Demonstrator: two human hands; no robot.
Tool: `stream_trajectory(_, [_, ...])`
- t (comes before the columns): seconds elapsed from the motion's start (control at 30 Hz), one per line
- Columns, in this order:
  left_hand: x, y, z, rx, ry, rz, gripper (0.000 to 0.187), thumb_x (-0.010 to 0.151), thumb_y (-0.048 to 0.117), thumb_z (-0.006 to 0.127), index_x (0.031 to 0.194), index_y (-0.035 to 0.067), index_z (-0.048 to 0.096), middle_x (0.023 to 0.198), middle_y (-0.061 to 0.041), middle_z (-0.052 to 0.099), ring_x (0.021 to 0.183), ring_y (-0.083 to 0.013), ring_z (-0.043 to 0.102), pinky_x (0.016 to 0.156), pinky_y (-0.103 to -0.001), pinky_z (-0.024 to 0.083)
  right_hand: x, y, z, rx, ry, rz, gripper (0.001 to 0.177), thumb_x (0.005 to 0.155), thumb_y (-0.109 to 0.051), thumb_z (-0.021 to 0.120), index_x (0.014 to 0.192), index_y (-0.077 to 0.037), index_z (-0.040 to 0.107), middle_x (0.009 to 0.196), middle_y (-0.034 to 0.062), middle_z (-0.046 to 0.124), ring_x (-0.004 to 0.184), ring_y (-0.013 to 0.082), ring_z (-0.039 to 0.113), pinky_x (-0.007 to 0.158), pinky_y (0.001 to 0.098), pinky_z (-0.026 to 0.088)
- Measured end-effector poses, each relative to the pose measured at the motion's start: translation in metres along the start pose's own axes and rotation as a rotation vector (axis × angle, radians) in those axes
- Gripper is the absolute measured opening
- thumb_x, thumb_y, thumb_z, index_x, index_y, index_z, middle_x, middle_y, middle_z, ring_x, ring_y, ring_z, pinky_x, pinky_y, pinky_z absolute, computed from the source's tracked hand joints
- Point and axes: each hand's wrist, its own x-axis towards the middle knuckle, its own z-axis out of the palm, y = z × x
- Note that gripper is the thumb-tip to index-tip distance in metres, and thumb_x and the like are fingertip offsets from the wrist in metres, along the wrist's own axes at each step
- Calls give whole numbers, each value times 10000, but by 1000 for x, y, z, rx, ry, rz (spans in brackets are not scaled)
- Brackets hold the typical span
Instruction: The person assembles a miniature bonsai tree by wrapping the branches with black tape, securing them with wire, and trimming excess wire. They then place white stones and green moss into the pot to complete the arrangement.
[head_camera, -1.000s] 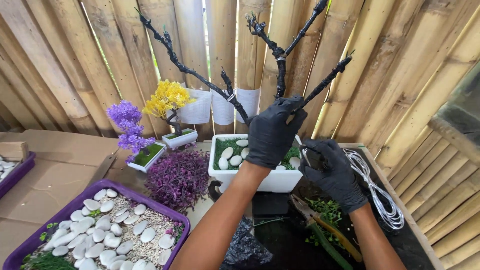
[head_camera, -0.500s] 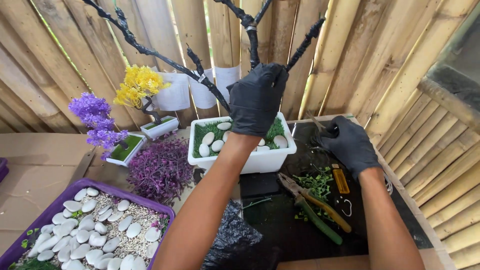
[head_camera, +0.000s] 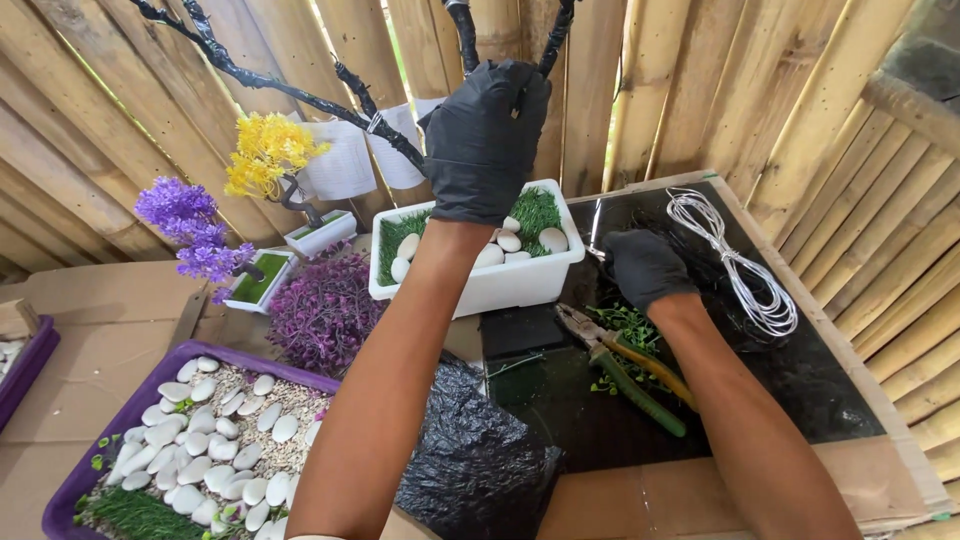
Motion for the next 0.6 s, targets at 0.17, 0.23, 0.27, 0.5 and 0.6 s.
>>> stream_trajectory(0.17, [-28, 44, -62, -25, -6, 41, 110, 921, 219, 732, 858, 224, 642, 728, 8, 633, 651, -271, 698, 567, -383, 573, 13, 11, 14, 69, -49, 199, 332, 944, -270, 498, 1097, -96, 737, 1184, 213, 704, 1155, 442, 652, 957, 518, 532])
stream_trajectory(0.23, [-69, 58, -81, -1, -83, 47, 236, 892, 277, 770, 731, 276, 598, 581, 44, 525, 563, -305, 642, 502, -360, 525, 12, 17, 18, 187, 25, 251, 375, 990, -419, 546, 1006, -91, 728, 1049, 200, 743, 1137, 457, 647, 921, 545, 540])
stream_trajectory(0.27, [-97, 62, -87, 81, -297, 10, 208, 822, 346, 782, 697, 280, 630, 538, 54, 552, 551, -277, 666, 517, -369, 536, 7, 9, 9, 186, 66, 219, 359, 960, -408, 577, 1013, -96, 747, 1035, 178, 755, 1106, 439, 664, 923, 536, 541])
stream_trajectory(0.5, [-235, 28, -100, 220, -918, -332, 326, 905, 356, 742, 1069, 76, 781, 933, -220, 776, 933, -472, 697, 870, -532, 578, -19, -26, -40, -225, 277, -52, 249, 883, -409, 631, 1018, -214, 705, 889, 37, 729, 960, 283, 722, 780, 430, 602])
stream_trajectory(0.6, [-359, -50, -30, -87, -435, -255, 357, 1022, 338, 575, 1227, 93, 735, 1134, -95, 731, 1101, -269, 665, 1017, -259, 474, -20, -30, -55, -280, 370, -88, 221, 871, -369, 646, 1058, -283, 725, 860, -21, 735, 931, 219, 736, 785, 383, 608])
